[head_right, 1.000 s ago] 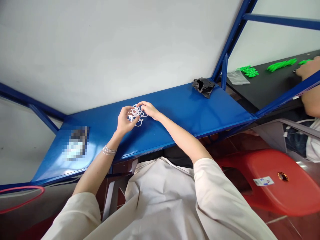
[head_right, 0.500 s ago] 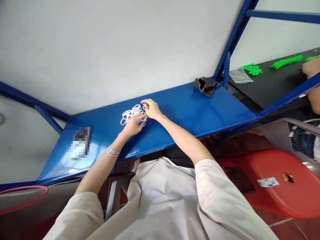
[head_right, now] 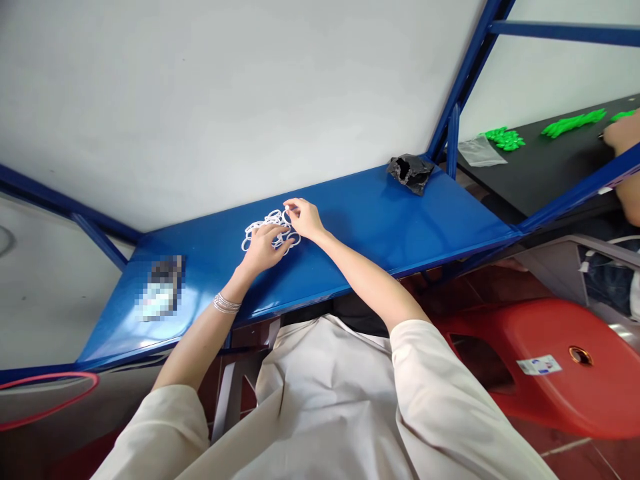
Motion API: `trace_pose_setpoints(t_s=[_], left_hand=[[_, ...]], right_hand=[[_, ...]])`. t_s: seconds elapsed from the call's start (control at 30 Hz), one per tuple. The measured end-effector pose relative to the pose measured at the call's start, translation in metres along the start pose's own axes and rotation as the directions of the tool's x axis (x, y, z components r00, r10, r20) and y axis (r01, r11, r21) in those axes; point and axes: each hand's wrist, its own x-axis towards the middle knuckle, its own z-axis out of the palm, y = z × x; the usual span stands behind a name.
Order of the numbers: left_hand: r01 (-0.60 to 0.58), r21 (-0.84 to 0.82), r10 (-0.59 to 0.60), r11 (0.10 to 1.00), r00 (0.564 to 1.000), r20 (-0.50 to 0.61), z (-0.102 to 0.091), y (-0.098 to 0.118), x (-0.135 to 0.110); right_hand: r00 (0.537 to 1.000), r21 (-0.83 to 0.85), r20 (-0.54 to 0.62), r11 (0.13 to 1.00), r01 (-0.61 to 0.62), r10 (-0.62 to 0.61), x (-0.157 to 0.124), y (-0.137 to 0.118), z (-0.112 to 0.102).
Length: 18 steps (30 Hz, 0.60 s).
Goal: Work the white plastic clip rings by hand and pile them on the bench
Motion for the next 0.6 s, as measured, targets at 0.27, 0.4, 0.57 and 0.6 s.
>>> trace_pose_setpoints(t_s=[0.27, 0.4, 0.57, 0.6], left_hand=[[0.103, -0.16, -0.139, 0.982, 0.962, -0.236, -0.001, -0.017, 0.005], [0.147, -0.268, -0.212, 0.952, 0.949, -0.234, 0.0, -0.019, 0.007], [0.084, -0.368, -0.166, 0.926, 0.966, -0.198, 0.002, -0.013, 0.005], [0.066, -0.382, -0.153, 0.922, 0.967, -0.201, 0.003, -0.011, 0.005]], right_hand=[[0.963, 0.006, 0.226, 0.989, 0.148, -0.146, -0.009, -0.004, 0.007], [0.962, -0.09, 0.24, 0.984, 0.157, -0.131, -0.01, -0.003, 0.009], [0.94, -0.221, 0.317, 0.953, 0.205, -0.129, -0.01, -0.006, 0.008], [0.939, -0.223, 0.322, 0.955, 0.195, -0.116, -0.01, -0.007, 0.007]])
